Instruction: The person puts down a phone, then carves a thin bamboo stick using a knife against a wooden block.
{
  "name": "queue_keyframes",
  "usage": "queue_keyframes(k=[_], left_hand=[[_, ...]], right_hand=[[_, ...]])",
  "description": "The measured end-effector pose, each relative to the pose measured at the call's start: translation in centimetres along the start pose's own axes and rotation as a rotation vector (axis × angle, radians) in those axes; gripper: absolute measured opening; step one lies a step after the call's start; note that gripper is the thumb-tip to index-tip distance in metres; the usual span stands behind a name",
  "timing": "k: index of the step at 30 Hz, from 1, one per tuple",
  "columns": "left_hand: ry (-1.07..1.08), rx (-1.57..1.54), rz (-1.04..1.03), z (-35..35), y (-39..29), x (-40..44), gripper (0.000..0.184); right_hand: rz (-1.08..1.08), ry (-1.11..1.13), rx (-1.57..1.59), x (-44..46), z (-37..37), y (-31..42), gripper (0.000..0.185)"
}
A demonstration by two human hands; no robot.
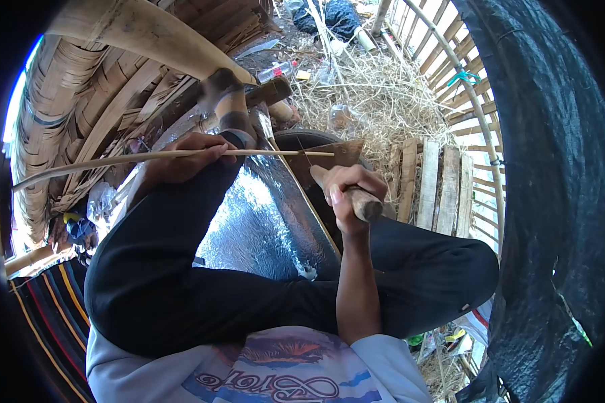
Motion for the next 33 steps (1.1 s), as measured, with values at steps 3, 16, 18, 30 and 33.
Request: queue_keyframes(k=[3,16,18,30,33], left_hand=[[0.036,0.039,-0.009,0.0,-0.2,0.2,0.032],[-0.017,-0.007,-0.013,0.2,0.4,0.3,0.031],[-0.021,-0.020,-0.030,-0.4,0.8,-0.3,0.030],[0.014,-0.058,-0.036,0.0,0.1,0.2,0.030],[-0.007,-0.043,-0.037,-0.1,0.0,0.1,0.029]], right_hand=[[-0.043,0.011,-0.558,-0.8,1.8,-3.0,0.013],[-0.017,-0.047,-0.464,-0.8,2.5,-3.6,0.013],[-0.115,-0.083,-0.169,-1.8,2.2,-3.6,0.012],[-0.084,-0.108,-0.197,0.1,3.3,-2.5,0.011],[-0.050,-0.072,-0.209,0.5,2.8,-1.6,0.011]])
Point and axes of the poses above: each hand's wrist, its own x-axis towards the middle knuckle, its own z-axis out of the back of the hand, y = z × x, the point moved 4 cm from there along x, towards the middle knuckle, and after that the axes turned 4 degrees about x, right-handed, at the moved point
